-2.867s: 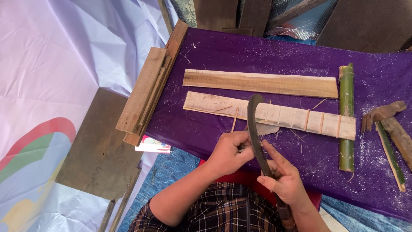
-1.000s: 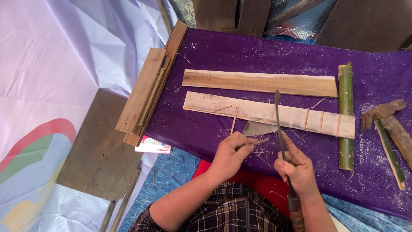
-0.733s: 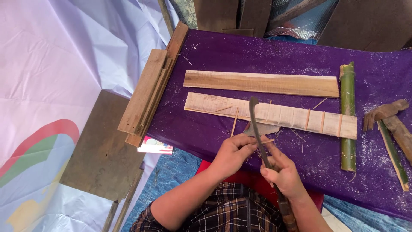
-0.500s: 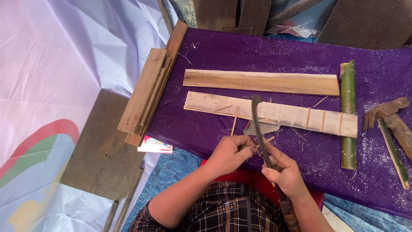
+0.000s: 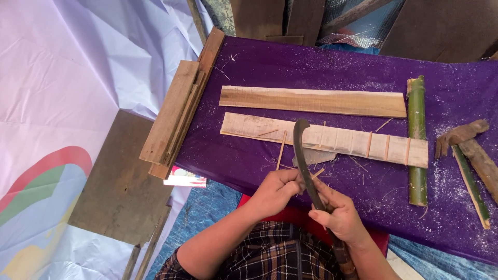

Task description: Shaping and shaving thin wooden strips using a curved blade (sickle) on a workbench.

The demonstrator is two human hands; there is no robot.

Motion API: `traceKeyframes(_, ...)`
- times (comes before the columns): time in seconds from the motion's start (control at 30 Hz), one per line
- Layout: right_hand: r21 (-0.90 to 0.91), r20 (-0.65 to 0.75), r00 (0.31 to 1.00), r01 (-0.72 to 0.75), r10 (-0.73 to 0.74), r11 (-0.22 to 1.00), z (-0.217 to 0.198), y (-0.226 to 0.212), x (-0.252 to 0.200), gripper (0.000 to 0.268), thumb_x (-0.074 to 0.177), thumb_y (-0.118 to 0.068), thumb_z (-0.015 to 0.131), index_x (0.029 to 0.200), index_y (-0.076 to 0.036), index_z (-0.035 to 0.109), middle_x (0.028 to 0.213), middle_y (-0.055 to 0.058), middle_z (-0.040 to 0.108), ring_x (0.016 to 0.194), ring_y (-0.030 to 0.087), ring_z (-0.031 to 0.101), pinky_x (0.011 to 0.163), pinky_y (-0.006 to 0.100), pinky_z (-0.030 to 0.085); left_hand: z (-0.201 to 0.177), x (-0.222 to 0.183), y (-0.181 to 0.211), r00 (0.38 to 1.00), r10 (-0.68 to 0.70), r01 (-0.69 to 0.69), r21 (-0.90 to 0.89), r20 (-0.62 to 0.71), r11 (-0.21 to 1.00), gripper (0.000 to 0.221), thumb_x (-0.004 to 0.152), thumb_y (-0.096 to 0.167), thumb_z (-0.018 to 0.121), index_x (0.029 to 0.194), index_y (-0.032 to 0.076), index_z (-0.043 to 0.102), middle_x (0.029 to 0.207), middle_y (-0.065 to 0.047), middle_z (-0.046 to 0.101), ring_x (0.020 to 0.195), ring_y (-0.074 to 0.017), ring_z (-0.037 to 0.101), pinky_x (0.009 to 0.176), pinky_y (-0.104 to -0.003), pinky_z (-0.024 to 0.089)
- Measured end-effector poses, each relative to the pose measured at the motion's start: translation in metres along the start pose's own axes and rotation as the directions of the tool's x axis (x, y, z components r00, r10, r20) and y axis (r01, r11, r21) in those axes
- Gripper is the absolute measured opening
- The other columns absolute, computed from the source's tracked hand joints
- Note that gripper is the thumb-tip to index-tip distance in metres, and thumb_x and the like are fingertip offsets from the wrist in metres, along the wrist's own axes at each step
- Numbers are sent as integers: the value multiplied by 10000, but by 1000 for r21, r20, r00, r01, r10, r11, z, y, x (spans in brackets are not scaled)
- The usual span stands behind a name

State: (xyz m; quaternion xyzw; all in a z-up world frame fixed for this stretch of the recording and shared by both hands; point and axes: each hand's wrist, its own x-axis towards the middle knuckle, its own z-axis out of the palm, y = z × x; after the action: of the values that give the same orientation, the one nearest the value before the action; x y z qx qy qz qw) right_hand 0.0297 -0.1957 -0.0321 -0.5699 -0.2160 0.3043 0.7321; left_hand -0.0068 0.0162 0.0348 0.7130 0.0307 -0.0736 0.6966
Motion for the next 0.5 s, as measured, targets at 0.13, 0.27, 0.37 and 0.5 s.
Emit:
traceKeyframes(0.13, 11, -8, 1000, 15, -15, 1000, -10, 4, 0, 768, 819, -26, 766, 1527, -67, 470, 653, 10, 565, 446, 92, 479, 408, 206, 442, -3, -5, -3, 1000, 1, -1, 31, 4, 1000, 203, 914, 128, 547, 711, 128, 559, 692, 36, 536, 675, -118, 469, 651, -298, 392)
traceKeyframes(0.27, 38, -100, 995, -13, 17, 999, -18, -10, 5, 727, 828, -5, 713, 1508, -169, 514, 644, -47, 542, 460, 65, 467, 356, 169, 441, -8, -11, 1, 996, -85, 84, 46, 18, 995, 199, 895, 151, 548, 702, 123, 585, 699, 31, 579, 692, -110, 502, 674, -296, 409)
traceKeyframes(0.37, 142, -82, 997, 13, -1, 990, -21, -19, 7, 740, 862, 17, 669, 1529, -240, 482, 606, -72, 490, 459, 65, 440, 360, 161, 422, -8, -7, 3, 979, -201, 203, -122, 28, 971, 205, 894, 118, 536, 693, 123, 577, 651, 29, 524, 628, -92, 435, 615, -262, 352)
traceKeyframes(0.5, 179, 38, 999, 31, -39, 983, 2, -27, 3, 1034, 794, 46, 722, 1637, -252, 201, 638, -57, 613, 438, 56, 479, 356, 144, 427, 1, 2, -3, 941, -326, 334, -401, 92, 853, 245, 926, 95, 512, 685, 133, 531, 579, 42, 396, 532, -93, 324, 522, -237, 260)
